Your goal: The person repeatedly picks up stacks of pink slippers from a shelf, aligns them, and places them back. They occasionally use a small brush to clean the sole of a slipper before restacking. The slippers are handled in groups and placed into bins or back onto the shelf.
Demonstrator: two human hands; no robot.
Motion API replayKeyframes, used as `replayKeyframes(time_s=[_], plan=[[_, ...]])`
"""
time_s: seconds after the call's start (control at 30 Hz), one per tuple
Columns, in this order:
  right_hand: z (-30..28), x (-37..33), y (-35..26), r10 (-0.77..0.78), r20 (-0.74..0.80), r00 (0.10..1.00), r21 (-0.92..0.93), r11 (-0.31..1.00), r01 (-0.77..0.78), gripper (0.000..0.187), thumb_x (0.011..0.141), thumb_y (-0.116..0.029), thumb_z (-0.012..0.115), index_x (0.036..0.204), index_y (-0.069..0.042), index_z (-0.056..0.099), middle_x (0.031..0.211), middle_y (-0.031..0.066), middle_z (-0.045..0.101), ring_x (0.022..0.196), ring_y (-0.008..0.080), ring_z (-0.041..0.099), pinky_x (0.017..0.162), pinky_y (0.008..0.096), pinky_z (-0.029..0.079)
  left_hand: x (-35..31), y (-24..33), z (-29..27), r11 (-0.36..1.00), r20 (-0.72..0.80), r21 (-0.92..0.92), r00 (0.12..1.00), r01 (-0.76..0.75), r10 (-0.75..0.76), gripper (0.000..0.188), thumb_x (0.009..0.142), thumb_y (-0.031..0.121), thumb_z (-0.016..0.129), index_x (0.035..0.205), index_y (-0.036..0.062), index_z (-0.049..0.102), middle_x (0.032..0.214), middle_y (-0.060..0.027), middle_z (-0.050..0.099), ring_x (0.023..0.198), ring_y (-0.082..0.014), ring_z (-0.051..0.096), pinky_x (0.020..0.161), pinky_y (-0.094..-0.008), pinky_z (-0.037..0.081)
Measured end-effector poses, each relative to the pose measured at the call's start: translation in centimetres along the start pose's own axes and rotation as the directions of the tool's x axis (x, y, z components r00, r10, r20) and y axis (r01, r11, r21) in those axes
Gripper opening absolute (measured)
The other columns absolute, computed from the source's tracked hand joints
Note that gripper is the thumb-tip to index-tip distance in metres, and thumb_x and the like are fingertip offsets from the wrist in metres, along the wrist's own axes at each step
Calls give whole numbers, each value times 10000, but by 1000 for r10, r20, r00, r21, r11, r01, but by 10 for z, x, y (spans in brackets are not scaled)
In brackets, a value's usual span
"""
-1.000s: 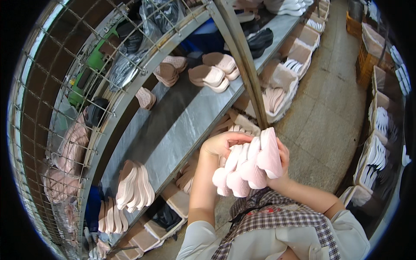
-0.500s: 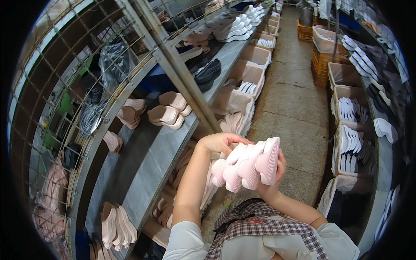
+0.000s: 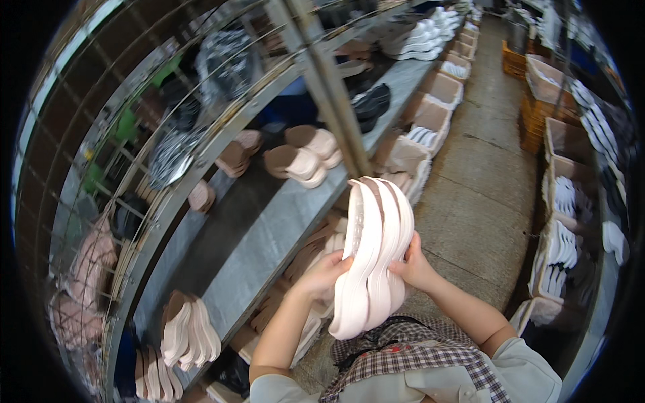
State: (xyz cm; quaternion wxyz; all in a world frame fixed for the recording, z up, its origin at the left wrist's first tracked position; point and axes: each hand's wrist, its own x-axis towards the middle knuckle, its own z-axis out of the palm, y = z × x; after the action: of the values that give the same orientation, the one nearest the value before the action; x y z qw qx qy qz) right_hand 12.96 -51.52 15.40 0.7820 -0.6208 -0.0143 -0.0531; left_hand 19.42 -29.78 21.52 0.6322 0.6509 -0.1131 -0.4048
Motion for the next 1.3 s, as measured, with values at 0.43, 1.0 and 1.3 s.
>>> replayKeyframes(time_s=[0.43,1.0,1.3], plan=[[227,180,27,470,665,581,136,689,-712,482,883,-262,388,1221,78,443,1108,212,575,984,281,608,849,369,497,-150,-38,-95,506,-706,-637,704,-582,-78,388,900,268,554,1161,-19,544,1015,-179,628,839,-277,644,699,-403,556],[233,142,-18,145,784,603,-70,987,-145,767,826,-128,627,1444,-41,180,1306,170,461,1180,238,479,989,355,407,-125,-22,-147,592,-723,-523,687,-613,73,408,914,313,524,1209,33,515,1050,-166,607,908,-285,616,758,-396,535],[168,120,-38,232,565,792,471,697,-541,602,830,-5,484,1391,2,268,1246,181,504,1105,230,560,912,341,496,-80,13,-142,624,-631,-536,761,-569,152,380,916,323,527,1181,51,533,1012,-132,615,891,-263,620,761,-377,534]])
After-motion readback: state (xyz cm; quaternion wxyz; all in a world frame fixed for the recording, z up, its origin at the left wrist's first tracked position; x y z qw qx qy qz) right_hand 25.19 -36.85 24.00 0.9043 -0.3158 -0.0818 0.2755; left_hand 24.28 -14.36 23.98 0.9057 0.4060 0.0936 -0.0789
